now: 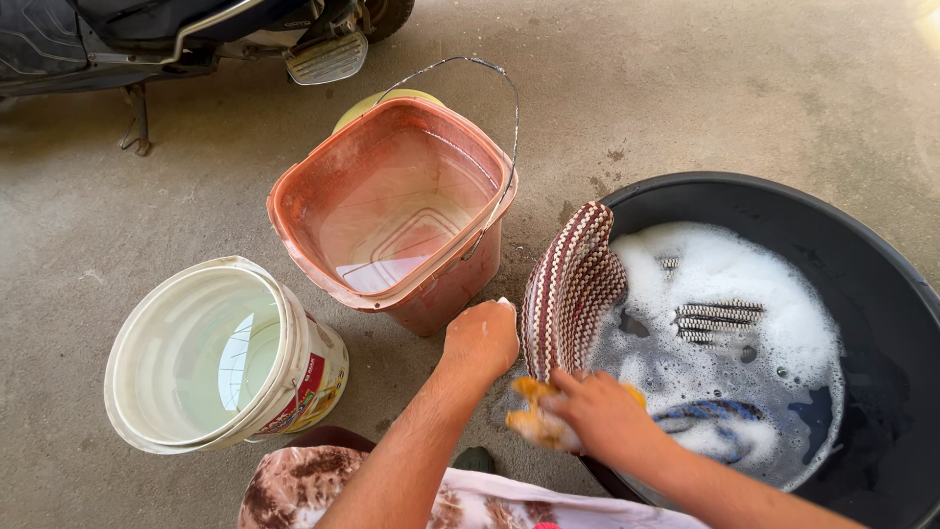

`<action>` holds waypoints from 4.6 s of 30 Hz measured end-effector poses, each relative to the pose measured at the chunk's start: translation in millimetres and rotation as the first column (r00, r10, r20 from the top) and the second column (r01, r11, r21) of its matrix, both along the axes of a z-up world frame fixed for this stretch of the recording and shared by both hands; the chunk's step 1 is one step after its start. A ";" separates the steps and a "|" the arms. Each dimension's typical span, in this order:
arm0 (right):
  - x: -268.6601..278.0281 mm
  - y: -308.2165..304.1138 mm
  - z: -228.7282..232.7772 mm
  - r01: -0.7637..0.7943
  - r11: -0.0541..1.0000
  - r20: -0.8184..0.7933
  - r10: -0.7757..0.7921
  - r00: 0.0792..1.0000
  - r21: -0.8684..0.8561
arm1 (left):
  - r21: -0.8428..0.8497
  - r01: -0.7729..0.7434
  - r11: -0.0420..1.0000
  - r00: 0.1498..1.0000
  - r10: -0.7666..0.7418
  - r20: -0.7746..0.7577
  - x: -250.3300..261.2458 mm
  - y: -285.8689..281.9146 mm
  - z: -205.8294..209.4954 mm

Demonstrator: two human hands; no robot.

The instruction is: The person washes a patterned mat in a basin of soapy water using a sponge, scrubbing different sections and lifting it to rinse.

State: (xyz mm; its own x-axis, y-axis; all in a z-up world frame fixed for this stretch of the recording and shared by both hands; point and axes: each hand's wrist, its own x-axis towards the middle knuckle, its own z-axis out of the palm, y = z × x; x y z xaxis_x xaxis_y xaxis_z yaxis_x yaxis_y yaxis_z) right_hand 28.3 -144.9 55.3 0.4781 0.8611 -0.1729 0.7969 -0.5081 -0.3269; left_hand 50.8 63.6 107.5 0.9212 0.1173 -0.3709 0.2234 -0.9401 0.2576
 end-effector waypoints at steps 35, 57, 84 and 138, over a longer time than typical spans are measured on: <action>43.6 46.5 -13.6 0.333 0.937 -0.019 -0.333 0.943 0.108 | 0.039 -0.030 0.999 0.998 0.032 -0.060 -9.3 -4.9 -17.2; 36.5 -70.8 2.4 0.527 0.762 -0.036 -0.581 0.813 -0.377 | -0.436 -0.613 0.658 0.744 0.297 -0.598 -10.0 -25.7 -116.7; -14.9 -80.5 -51.4 0.150 0.956 -0.001 -0.155 0.988 -0.252 | -0.159 0.014 0.987 0.933 -0.071 -0.354 -37.7 -101.5 2.6; 71.8 40.4 -18.1 -0.008 0.933 0.213 -0.073 0.974 0.360 | -0.330 0.625 0.708 0.689 -0.698 -0.193 -78.0 -102.9 -72.9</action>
State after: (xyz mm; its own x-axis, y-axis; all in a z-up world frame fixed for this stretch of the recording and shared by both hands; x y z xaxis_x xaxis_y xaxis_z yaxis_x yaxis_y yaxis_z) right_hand 100.1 -104.6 37.2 0.4974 0.8293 0.2546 0.8542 -0.4171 -0.3104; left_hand -27.3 -39.3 34.6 0.5721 -0.6000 -0.5593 -0.3389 -0.7938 0.5050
